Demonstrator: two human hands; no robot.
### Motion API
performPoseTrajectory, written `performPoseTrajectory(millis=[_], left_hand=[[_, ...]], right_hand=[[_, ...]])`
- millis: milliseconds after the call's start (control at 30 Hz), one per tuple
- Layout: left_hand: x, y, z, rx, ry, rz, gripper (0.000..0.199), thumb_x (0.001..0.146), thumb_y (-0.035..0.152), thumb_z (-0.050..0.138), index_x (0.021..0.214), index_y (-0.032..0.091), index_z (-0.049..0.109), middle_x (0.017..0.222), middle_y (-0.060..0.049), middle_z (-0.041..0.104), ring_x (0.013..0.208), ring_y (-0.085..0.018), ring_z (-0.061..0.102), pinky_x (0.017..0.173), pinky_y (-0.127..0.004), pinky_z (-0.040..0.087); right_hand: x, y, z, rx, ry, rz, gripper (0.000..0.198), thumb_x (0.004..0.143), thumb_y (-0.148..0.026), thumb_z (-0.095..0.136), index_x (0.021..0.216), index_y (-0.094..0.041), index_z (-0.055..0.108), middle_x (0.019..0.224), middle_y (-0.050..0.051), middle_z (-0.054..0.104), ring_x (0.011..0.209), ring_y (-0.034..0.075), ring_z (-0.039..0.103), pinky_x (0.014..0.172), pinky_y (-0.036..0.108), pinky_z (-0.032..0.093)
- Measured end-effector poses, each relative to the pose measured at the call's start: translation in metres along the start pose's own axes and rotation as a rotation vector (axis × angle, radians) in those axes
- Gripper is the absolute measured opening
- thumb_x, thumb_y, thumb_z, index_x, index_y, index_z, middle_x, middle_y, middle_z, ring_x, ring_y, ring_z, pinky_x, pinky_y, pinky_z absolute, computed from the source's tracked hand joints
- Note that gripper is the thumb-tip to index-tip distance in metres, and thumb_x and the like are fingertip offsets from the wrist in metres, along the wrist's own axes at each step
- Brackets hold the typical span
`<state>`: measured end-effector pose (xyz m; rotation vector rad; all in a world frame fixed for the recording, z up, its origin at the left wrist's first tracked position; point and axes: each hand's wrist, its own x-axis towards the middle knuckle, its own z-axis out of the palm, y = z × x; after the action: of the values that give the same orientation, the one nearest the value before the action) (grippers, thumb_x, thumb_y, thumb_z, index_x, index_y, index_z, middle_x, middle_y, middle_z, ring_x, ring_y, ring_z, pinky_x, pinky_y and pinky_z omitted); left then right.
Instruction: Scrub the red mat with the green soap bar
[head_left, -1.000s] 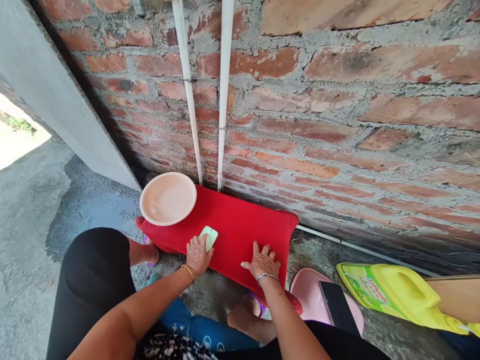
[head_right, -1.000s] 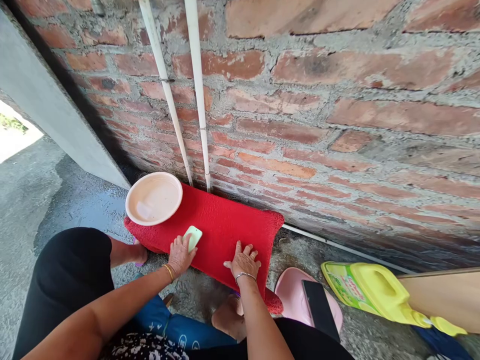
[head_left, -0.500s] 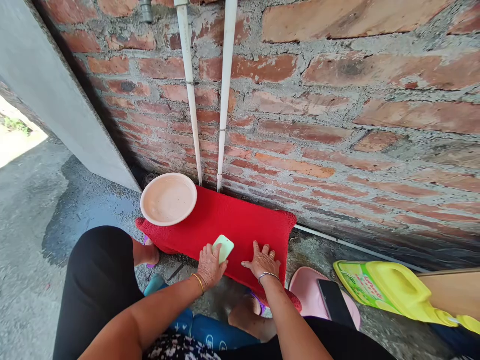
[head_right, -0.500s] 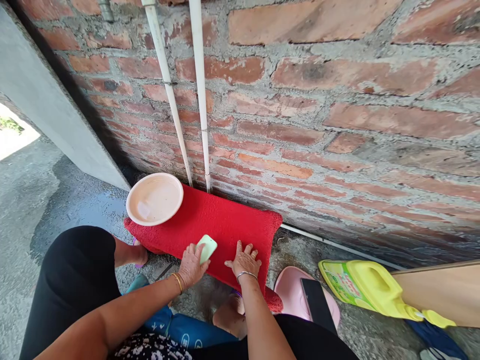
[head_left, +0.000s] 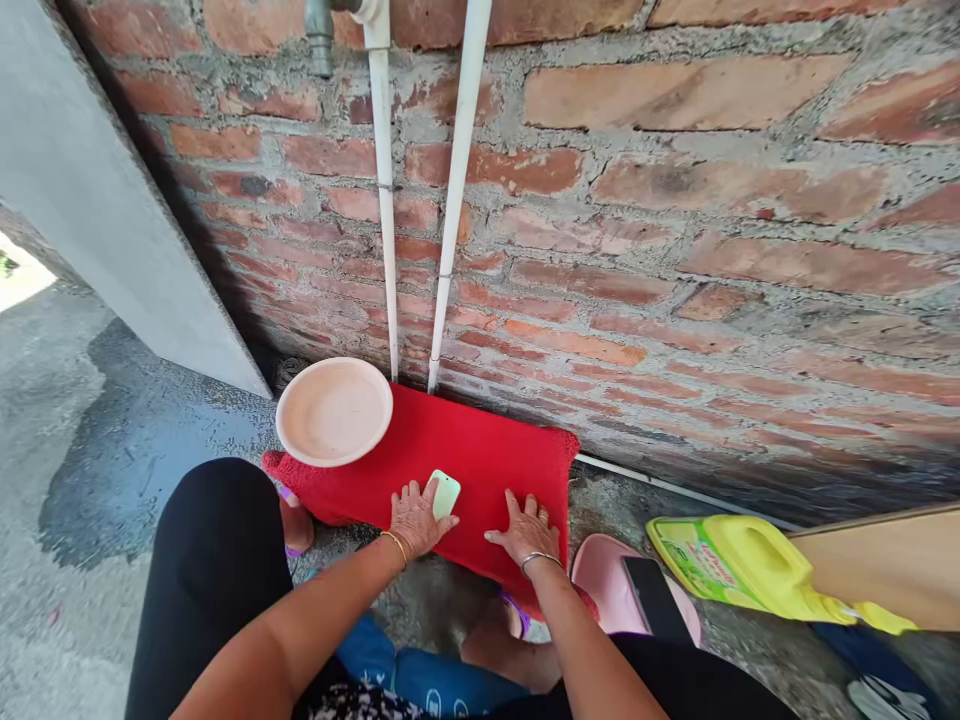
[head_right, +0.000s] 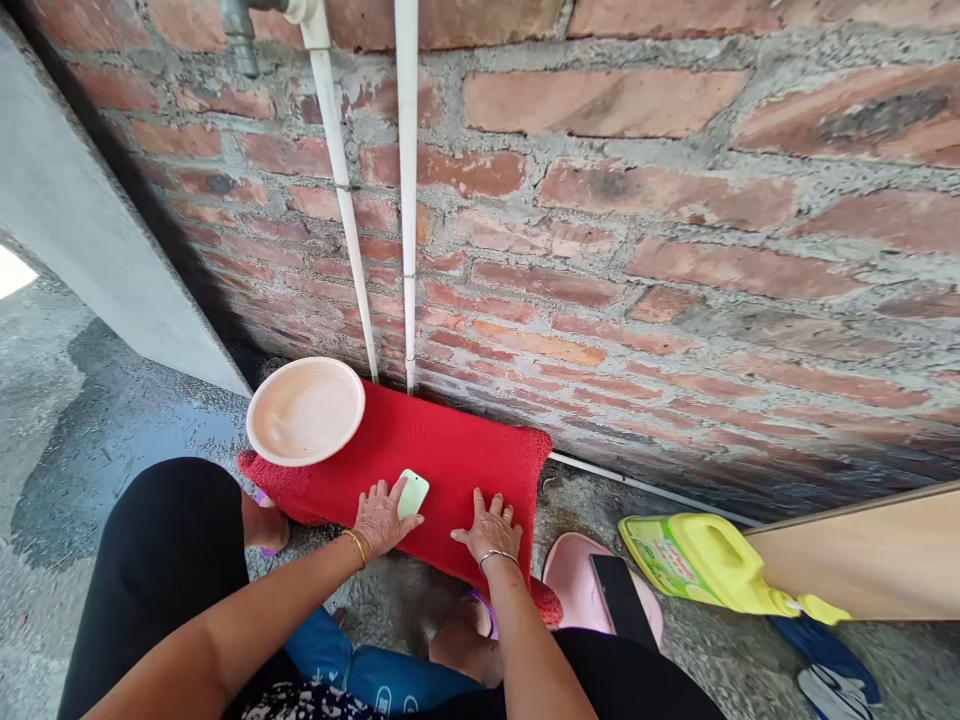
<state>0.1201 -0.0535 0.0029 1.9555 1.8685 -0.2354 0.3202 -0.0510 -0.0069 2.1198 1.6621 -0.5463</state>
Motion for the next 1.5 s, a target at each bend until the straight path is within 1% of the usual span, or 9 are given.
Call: performPoseTrajectory(millis=[167, 267, 467, 633, 833, 1033, 1233, 1333, 1500], left_hand=[[0.029, -0.054, -0.043, 0.067, -0.079, 0.086, 0.07, 0.085, 0.059, 0.044, 0.146, 0.028, 0.027, 0.144, -0.015, 0.039, 0.132, -0.031, 0.037, 0.105, -0.049, 0.031], [0.045, -0.082, -0.056, 0.171, -0.234, 0.255, 0.094, 0.071, 0.054, 0.068, 0.148, 0.03, 0.019, 0.154, -0.013, 0.024, 0.139, -0.033, 0.025, 0.108, -0.046, 0.03], [0.057, -0.095, -0.039, 0.339, -0.344, 0.355, 0.135, 0.04, 0.06, 0.083, 0.148, 0.034, 0.007, 0.157, -0.014, -0.009, 0.14, -0.045, -0.003, 0.104, -0.068, 0.019], [0.061, -0.094, -0.02, 0.367, -0.305, 0.333, 0.138, 0.04, 0.059, 0.084, 0.148, 0.035, 0.002, 0.155, -0.013, -0.016, 0.138, -0.048, -0.011, 0.097, -0.077, 0.014], [0.066, -0.096, -0.019, 0.343, -0.328, 0.331, 0.139, 0.039, 0.059, 0.084, 0.147, 0.035, 0.001, 0.154, -0.015, -0.017, 0.138, -0.049, -0.011, 0.096, -0.078, 0.013], [0.066, -0.094, -0.02, 0.376, -0.343, 0.325, 0.138, 0.041, 0.059, 0.083, 0.147, 0.034, -0.001, 0.154, -0.016, -0.018, 0.138, -0.047, -0.012, 0.098, -0.076, 0.013], [0.065, -0.092, -0.024, 0.365, -0.355, 0.318, 0.138, 0.041, 0.057, 0.084, 0.147, 0.035, -0.002, 0.154, -0.016, -0.016, 0.137, -0.048, -0.013, 0.096, -0.079, 0.013], [0.065, -0.09, -0.023, 0.368, -0.362, 0.28, 0.141, 0.039, 0.053, 0.087, 0.146, 0.037, -0.004, 0.154, -0.015, -0.018, 0.136, -0.048, -0.015, 0.093, -0.081, 0.014], [0.067, -0.086, -0.014, 0.345, -0.362, 0.172, 0.144, 0.035, 0.051, 0.088, 0.143, 0.042, -0.007, 0.153, -0.01, -0.022, 0.134, -0.051, -0.018, 0.084, -0.084, 0.023]], right_hand=[[-0.012, -0.008, -0.009, 0.015, 0.021, 0.017, 0.076, 0.077, -0.044, 0.062, 0.145, -0.027, 0.031, 0.148, 0.016, 0.029, 0.133, 0.033, 0.033, 0.099, 0.047, 0.032], [-0.025, -0.023, -0.018, 0.103, 0.072, 0.004, 0.065, 0.081, -0.038, 0.056, 0.142, -0.025, 0.036, 0.145, 0.015, 0.034, 0.126, 0.029, 0.043, 0.098, 0.042, 0.035], [-0.043, -0.079, -0.02, 0.479, 0.113, 0.093, 0.073, 0.084, -0.059, 0.041, 0.144, -0.02, 0.029, 0.134, 0.017, 0.043, 0.12, 0.026, 0.049, 0.09, 0.037, 0.042], [-0.041, -0.127, -0.011, 0.506, 0.104, 0.155, 0.087, 0.077, -0.065, 0.05, 0.146, -0.018, 0.023, 0.129, 0.021, 0.044, 0.111, 0.031, 0.053, 0.083, 0.041, 0.044], [-0.035, -0.15, -0.005, 0.429, 0.102, 0.154, 0.094, 0.07, -0.053, 0.063, 0.147, -0.025, 0.018, 0.119, 0.016, 0.046, 0.104, 0.03, 0.056, 0.075, 0.038, 0.046], [-0.039, -0.116, -0.001, 0.35, 0.038, 0.132, 0.074, 0.077, -0.037, 0.054, 0.146, -0.032, 0.026, 0.118, 0.011, 0.046, 0.106, 0.026, 0.055, 0.08, 0.035, 0.045], [-0.046, -0.04, 0.012, 0.471, 0.15, 0.411, 0.069, 0.083, -0.041, 0.045, 0.146, -0.019, 0.024, 0.113, 0.014, 0.05, 0.097, 0.027, 0.059, 0.081, 0.036, 0.045], [-0.051, -0.053, 0.016, 0.475, 0.274, 0.272, 0.065, 0.081, -0.038, 0.05, 0.141, -0.019, 0.033, 0.117, 0.014, 0.05, 0.106, 0.028, 0.055, 0.086, 0.034, 0.043], [-0.05, -0.111, 0.012, 0.331, 0.185, -0.122, 0.057, 0.076, -0.035, 0.06, 0.131, -0.028, 0.048, 0.119, 0.008, 0.052, 0.107, 0.024, 0.053, 0.092, 0.031, 0.039]])
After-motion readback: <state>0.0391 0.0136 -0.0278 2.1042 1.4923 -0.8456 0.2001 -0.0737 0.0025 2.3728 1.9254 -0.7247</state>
